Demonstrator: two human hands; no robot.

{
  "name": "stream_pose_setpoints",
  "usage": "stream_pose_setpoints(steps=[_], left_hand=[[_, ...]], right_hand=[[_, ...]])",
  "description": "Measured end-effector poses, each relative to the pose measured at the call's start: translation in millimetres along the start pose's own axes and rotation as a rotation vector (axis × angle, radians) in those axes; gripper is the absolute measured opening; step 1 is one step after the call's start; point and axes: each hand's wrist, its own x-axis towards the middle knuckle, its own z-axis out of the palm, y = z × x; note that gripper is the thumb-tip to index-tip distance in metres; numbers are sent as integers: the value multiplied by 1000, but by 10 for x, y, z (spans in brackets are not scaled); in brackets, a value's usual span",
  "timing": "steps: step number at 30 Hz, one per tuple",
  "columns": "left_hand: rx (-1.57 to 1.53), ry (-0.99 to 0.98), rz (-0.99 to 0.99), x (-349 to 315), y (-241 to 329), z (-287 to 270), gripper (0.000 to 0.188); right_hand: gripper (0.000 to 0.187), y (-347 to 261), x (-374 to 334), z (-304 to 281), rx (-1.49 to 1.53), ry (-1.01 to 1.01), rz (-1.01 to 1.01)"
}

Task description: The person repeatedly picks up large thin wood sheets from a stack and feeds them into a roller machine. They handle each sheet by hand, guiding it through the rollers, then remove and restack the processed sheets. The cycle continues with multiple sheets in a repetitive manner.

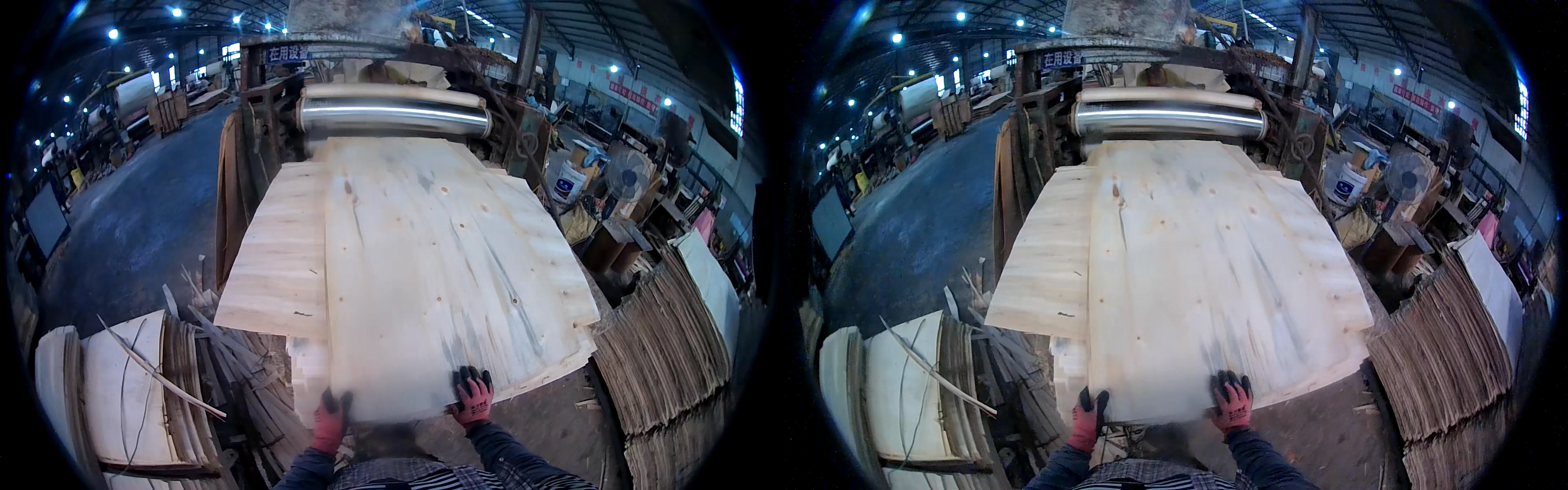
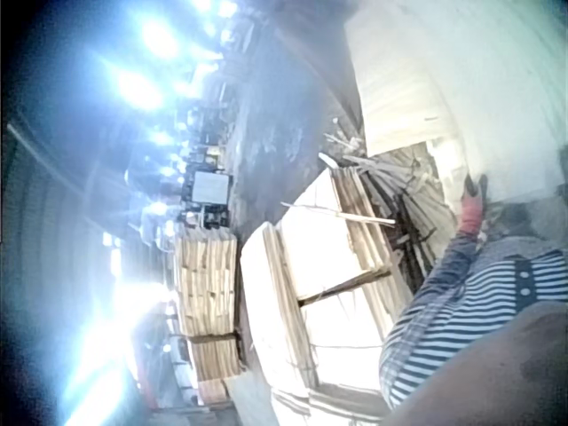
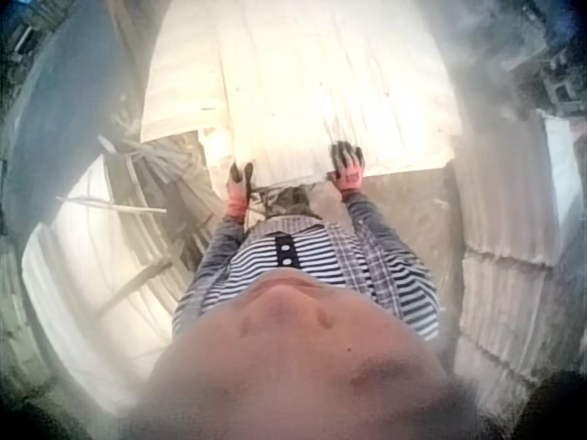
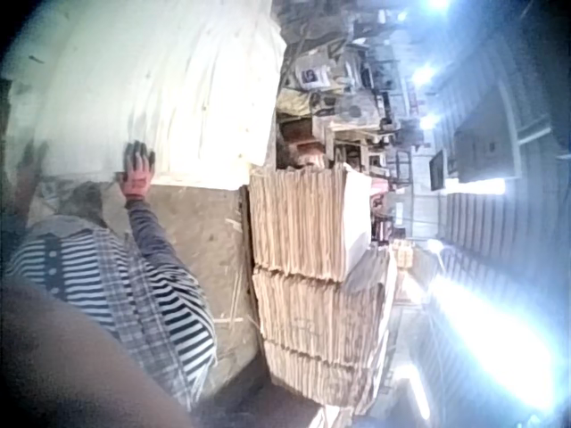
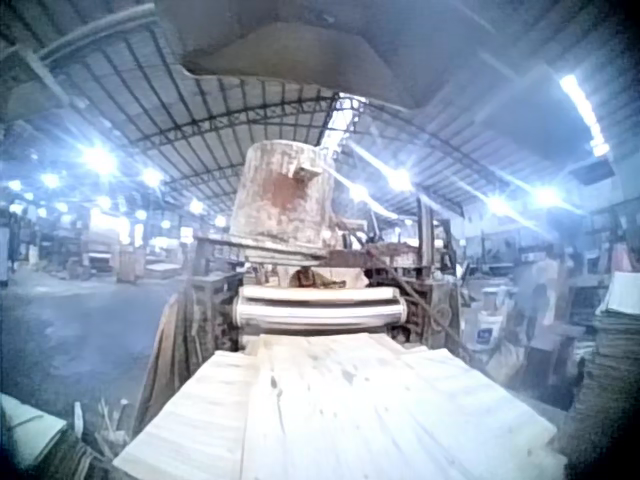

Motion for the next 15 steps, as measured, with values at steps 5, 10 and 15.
stream_pose_setpoints(steps=[5,10,15], left_hand=[[-85,-4,52,50,-214,7,43],[16,-25,48,59,-210,-3,38],[43,2,61,102,-540,8,38]], right_hand=[[54,-24,7,-3,-38,-9,-4],[52,-41,17,-39,1,-15,7],[52,-69,26,-58,-1,-14,-6]])
